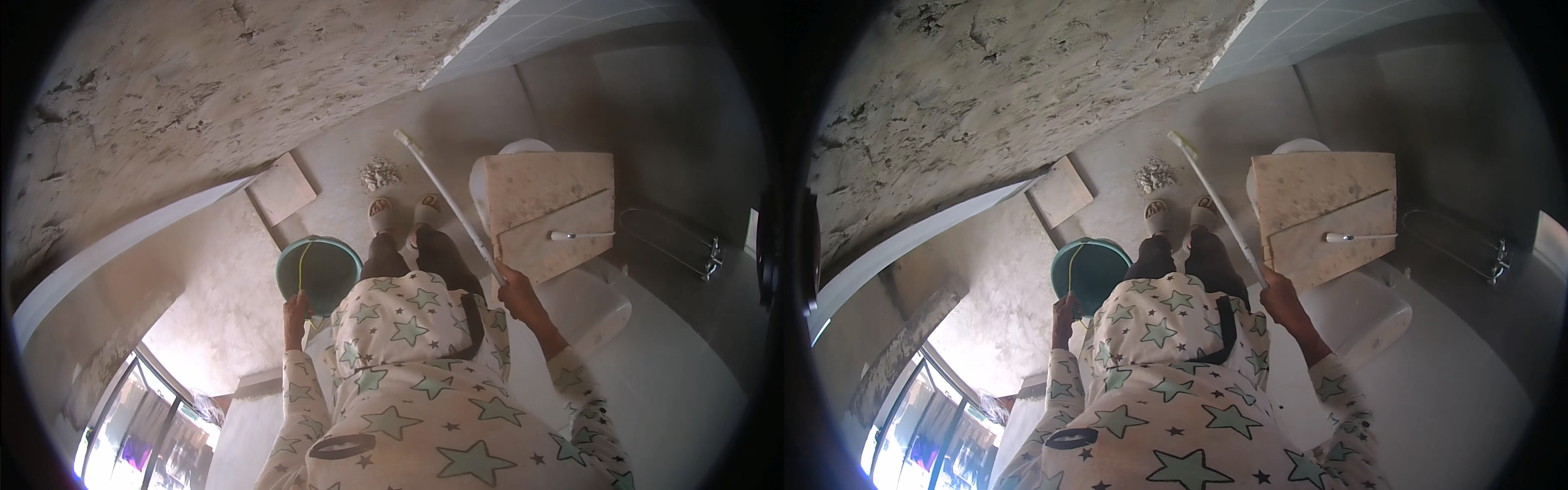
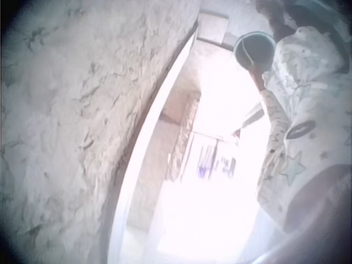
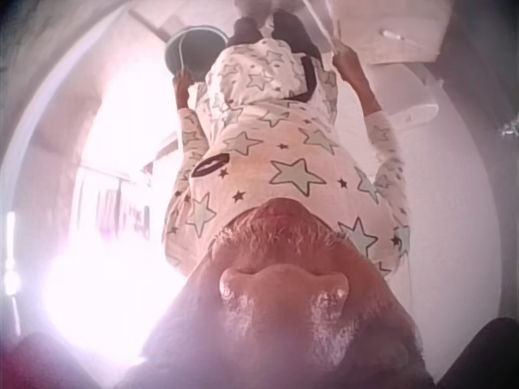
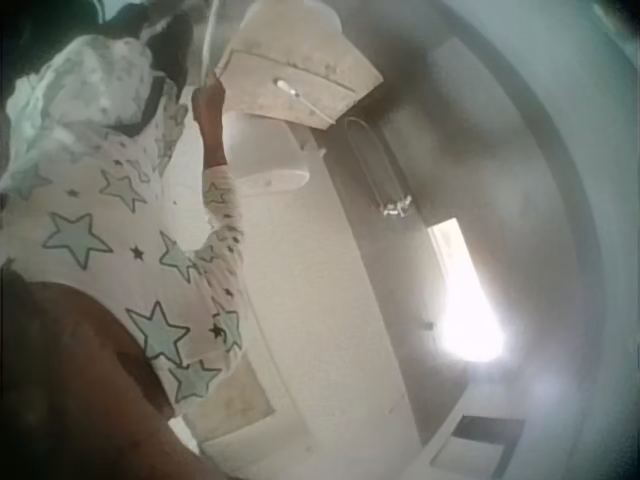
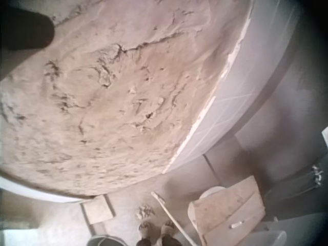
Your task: The person sweeps debris on a tiled floor using a broom while holding a bucket in the other hand. They move the debris toward a corner and then place the bucket on the floor.
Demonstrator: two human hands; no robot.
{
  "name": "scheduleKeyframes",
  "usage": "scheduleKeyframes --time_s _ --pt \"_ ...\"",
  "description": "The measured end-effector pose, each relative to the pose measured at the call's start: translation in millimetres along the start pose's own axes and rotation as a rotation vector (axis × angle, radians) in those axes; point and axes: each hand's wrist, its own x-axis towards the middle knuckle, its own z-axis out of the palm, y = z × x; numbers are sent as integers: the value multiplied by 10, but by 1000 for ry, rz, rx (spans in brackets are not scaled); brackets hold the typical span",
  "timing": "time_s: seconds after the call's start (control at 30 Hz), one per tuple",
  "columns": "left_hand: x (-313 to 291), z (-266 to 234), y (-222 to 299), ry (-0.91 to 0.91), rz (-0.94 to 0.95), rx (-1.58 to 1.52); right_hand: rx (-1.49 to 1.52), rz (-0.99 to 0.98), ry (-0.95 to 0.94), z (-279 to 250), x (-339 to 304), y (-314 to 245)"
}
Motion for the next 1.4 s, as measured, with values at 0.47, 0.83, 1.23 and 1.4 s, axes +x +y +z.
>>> scheduleKeyframes --time_s 0.47,0.83,1.23,1.4 --pt "-58 43 13 30 5 -35 -545 -318 265 48 1491 3" --pt "-33 -39 -95 -2 52 6 -530 -317 64 -60 1111 -86" --pt "-48 13 -129 14 31 -63 -674 -271 16 32 1053 16" --pt "-58 -31 -166 13 57 -72 -866 -204 -47 -80 655 -206"
